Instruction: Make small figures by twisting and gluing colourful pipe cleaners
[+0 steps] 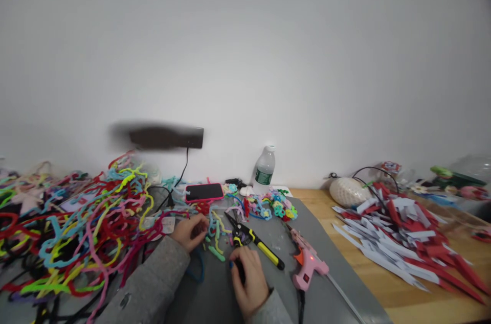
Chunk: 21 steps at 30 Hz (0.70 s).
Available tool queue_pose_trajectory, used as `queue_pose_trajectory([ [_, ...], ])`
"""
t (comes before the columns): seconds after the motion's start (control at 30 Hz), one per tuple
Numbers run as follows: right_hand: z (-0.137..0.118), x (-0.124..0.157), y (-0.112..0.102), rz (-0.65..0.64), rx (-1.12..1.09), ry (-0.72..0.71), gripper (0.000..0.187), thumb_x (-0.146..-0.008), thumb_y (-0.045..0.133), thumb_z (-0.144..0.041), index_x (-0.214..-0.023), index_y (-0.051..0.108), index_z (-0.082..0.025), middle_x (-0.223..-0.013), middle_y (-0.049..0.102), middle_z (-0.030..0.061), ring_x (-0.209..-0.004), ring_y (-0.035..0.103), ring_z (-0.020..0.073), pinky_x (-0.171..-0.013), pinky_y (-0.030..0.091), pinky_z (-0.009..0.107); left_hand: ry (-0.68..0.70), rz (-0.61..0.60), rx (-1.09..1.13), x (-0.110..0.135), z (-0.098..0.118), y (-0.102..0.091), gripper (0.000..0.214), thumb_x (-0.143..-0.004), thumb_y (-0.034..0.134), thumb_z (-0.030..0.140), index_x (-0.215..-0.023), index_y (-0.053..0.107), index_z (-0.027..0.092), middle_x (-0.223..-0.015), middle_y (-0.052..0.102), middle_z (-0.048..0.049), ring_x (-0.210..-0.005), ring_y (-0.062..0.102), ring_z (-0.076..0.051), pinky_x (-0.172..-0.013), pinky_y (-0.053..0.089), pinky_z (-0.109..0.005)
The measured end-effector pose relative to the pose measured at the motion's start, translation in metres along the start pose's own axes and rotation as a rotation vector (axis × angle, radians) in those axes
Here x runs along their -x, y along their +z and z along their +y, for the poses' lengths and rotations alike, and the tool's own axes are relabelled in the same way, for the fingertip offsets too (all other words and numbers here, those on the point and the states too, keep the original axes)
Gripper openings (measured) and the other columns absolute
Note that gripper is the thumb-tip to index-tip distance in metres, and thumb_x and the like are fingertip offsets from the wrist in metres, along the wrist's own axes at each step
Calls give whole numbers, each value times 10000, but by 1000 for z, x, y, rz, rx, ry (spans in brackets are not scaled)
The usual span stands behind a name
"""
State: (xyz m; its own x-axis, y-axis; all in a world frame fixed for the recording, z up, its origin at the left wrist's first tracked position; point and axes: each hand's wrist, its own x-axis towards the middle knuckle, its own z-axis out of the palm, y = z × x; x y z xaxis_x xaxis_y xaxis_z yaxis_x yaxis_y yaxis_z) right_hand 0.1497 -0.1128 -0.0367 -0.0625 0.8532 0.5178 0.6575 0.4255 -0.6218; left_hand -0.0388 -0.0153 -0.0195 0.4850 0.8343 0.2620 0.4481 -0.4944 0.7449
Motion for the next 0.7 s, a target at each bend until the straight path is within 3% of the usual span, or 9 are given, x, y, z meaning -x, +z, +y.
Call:
queue_pose_trajectory([
  [0.3, 9, -8, 2, 41, -27, 2, 122, -759, 430, -138, -716, 519, -209, -640, 518, 20, -618, 495, 191, -540, 393, 273, 6, 209, 45, 2, 5, -2, 162, -701, 505, 165, -859, 525, 191, -689, 563, -7, -582, 548, -125, -555, 453, -223],
  [0.43, 10, -8, 2, 43, -38, 14, 118, -758, 432, -139, -709, 517, -204, -638, 517, 19, -611, 495, 184, -538, 397, 266, -29, 318, 105, 5, 13, -1, 131, -718, 490, 206, -845, 518, 190, -718, 552, -4, -564, 544, -114, -519, 454, -210],
  [0.57, 11, -8, 3, 62, -40, 12, 111, -746, 447, -139, -697, 522, -204, -626, 516, 13, -601, 495, 180, -532, 393, 259, -68, 261, 283, 10, 25, -4, 157, -746, 478, 218, -899, 469, 185, -819, 555, -20, -566, 591, -107, -532, 480, -215],
  [0.7, 13, -7, 4, 55, -38, 8, 107, -749, 445, -148, -701, 524, -202, -627, 514, 14, -597, 491, 178, -531, 394, 260, -88, 172, 374, 23, 50, -15, 291, -750, 499, 225, -1029, 424, 194, -1058, 546, -93, -749, 631, -164, -630, 514, -257],
])
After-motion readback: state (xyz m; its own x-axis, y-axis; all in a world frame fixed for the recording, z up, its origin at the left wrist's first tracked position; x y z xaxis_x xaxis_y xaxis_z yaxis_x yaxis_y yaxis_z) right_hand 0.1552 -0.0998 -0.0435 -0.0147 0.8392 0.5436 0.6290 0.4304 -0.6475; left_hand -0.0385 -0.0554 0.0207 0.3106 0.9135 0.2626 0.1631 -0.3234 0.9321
